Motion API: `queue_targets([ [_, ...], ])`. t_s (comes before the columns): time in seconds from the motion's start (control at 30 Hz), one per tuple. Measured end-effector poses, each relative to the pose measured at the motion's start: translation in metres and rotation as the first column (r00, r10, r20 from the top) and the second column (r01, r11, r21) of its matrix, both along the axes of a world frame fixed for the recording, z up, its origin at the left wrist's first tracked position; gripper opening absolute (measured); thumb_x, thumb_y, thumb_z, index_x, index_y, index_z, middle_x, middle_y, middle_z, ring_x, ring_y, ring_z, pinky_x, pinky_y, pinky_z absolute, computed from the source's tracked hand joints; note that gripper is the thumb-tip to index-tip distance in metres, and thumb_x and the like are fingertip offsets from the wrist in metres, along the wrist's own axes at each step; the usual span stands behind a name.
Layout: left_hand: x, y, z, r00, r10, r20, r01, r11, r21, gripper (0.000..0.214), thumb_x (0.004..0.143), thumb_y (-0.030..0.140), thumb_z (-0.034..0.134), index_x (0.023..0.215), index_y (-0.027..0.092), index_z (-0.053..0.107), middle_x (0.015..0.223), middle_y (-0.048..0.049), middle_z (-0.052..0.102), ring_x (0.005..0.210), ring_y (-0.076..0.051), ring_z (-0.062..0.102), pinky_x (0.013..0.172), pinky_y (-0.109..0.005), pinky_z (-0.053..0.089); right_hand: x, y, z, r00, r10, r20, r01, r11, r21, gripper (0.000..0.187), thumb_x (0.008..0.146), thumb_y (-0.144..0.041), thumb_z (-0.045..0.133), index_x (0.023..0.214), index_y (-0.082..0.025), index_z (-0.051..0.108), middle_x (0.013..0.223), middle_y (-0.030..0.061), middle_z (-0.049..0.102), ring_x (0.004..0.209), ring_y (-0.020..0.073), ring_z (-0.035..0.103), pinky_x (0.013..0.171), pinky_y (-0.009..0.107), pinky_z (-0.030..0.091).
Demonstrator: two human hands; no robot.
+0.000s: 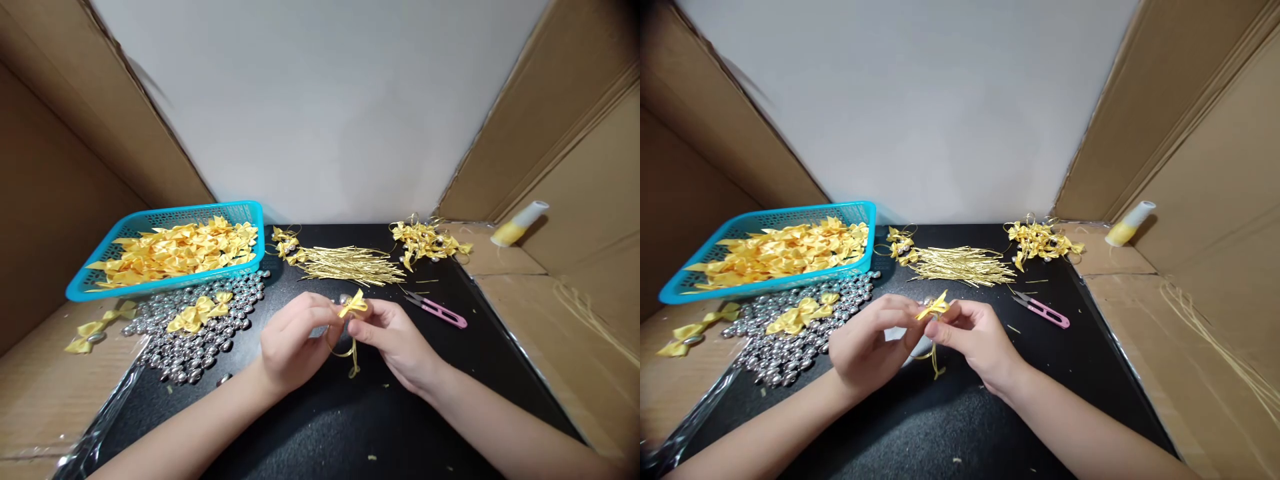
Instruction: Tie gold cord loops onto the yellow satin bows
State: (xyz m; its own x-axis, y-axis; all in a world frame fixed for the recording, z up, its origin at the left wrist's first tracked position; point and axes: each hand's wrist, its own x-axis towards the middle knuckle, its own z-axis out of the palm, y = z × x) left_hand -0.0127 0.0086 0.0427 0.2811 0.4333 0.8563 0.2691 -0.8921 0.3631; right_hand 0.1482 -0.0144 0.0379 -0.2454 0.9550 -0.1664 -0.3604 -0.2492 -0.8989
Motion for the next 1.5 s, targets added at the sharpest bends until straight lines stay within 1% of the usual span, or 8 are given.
queue_targets([
  [0.2, -0.002, -0.003, -0.005, 0.993, 0.015, 0.116, 0.007, 0.983, -0.184, 0.024, 0.076, -0.002, 0.067, 0.086, 0.019, 0.060, 0.077, -0.0002, 0.068, 0.069, -0.012, 0.066, 0.065, -0.024, 0.055, -0.002, 0.002, -0.013, 0.928, -0.027, -0.371, -0.083, 0.957, -0.279, 0.035, 0.053, -0.031, 0.091, 0.069, -0.018, 0.063, 0.072, -0.0059, 0.063, 0.069, 0.0077, 0.056, 0.072, 0.023, 0.044],
  [0.4, -0.002, -0.003, -0.008, 0.987, 0.046, 0.155, 0.000, 0.958, -0.286, 0.022, 0.076, 0.001, 0.070, 0.085, 0.019, 0.060, 0.076, -0.0001, 0.066, 0.069, -0.012, 0.064, 0.064, -0.023, 0.055, 0.003, 0.005, -0.009, 0.930, -0.011, -0.367, -0.115, 0.941, -0.320, 0.034, 0.055, -0.031, 0.090, 0.076, -0.019, 0.066, 0.075, -0.0045, 0.065, 0.070, 0.0085, 0.057, 0.074, 0.025, 0.045],
  [0.57, 0.002, -0.002, -0.004, 0.969, 0.075, 0.237, 0.026, 0.917, -0.398, 0.020, 0.076, 0.004, 0.071, 0.083, 0.019, 0.060, 0.074, 0.0027, 0.064, 0.067, -0.008, 0.063, 0.064, -0.017, 0.055, 0.010, 0.011, -0.004, 0.992, -0.094, 0.088, 0.083, 0.989, 0.124, 0.020, 0.070, -0.033, 0.080, 0.073, -0.019, 0.067, 0.076, -0.0012, 0.064, 0.075, 0.0124, 0.057, 0.076, 0.028, 0.045],
  [0.73, 0.002, -0.002, -0.003, 0.959, 0.108, 0.263, 0.033, 0.877, -0.479, 0.018, 0.076, 0.007, 0.072, 0.081, 0.019, 0.060, 0.073, 0.0035, 0.063, 0.066, -0.007, 0.063, 0.064, -0.015, 0.056, 0.016, 0.014, -0.002, 0.820, -0.266, 0.506, -0.073, 0.829, 0.554, 0.011, 0.080, -0.018, 0.065, 0.071, -0.019, 0.061, 0.079, 0.0011, 0.064, 0.078, 0.0157, 0.059, 0.076, 0.031, 0.046],
  [0.87, 0.002, -0.002, -0.001, 0.956, 0.111, 0.273, 0.038, 0.872, -0.487, 0.017, 0.077, 0.009, 0.072, 0.080, 0.020, 0.060, 0.072, 0.0040, 0.063, 0.065, -0.007, 0.063, 0.064, -0.014, 0.055, 0.017, 0.015, -0.007, 0.662, -0.223, 0.715, -0.323, 0.776, 0.541, 0.009, 0.080, -0.013, 0.062, 0.073, -0.018, 0.060, 0.079, 0.0024, 0.064, 0.080, 0.0170, 0.059, 0.078, 0.032, 0.046],
  [1.07, 0.003, 0.000, 0.003, 0.945, 0.146, 0.293, 0.030, 0.854, -0.520, 0.016, 0.076, 0.010, 0.073, 0.078, 0.019, 0.059, 0.070, 0.0036, 0.062, 0.063, -0.007, 0.061, 0.060, -0.014, 0.054, 0.040, 0.021, 0.007, 0.388, 0.157, 0.908, -0.670, 0.725, 0.161, 0.001, 0.078, -0.017, 0.068, 0.078, -0.018, 0.069, 0.080, 0.0021, 0.070, 0.076, 0.0164, 0.062, 0.072, 0.029, 0.047],
  [1.3, 0.005, -0.001, 0.003, 0.953, 0.135, 0.273, 0.036, 0.839, -0.543, 0.017, 0.076, 0.012, 0.074, 0.078, 0.019, 0.059, 0.070, 0.0043, 0.063, 0.062, -0.006, 0.061, 0.060, -0.012, 0.053, 0.042, 0.025, 0.022, 0.795, 0.021, 0.606, -0.314, 0.870, 0.381, 0.018, 0.084, -0.029, 0.066, 0.099, -0.021, 0.067, 0.102, 0.0035, 0.071, 0.096, 0.0178, 0.064, 0.090, 0.035, 0.048],
  [1.5, 0.005, -0.002, 0.001, 0.974, 0.085, 0.211, 0.029, 0.874, -0.485, 0.018, 0.076, 0.008, 0.073, 0.080, 0.019, 0.059, 0.071, 0.0046, 0.063, 0.063, -0.006, 0.063, 0.062, -0.013, 0.055, 0.021, 0.015, 0.019, 0.881, 0.026, 0.473, -0.238, 0.888, 0.395, 0.014, 0.083, -0.029, 0.068, 0.076, -0.018, 0.064, 0.079, -0.0005, 0.063, 0.080, 0.0135, 0.058, 0.079, 0.028, 0.046],
])
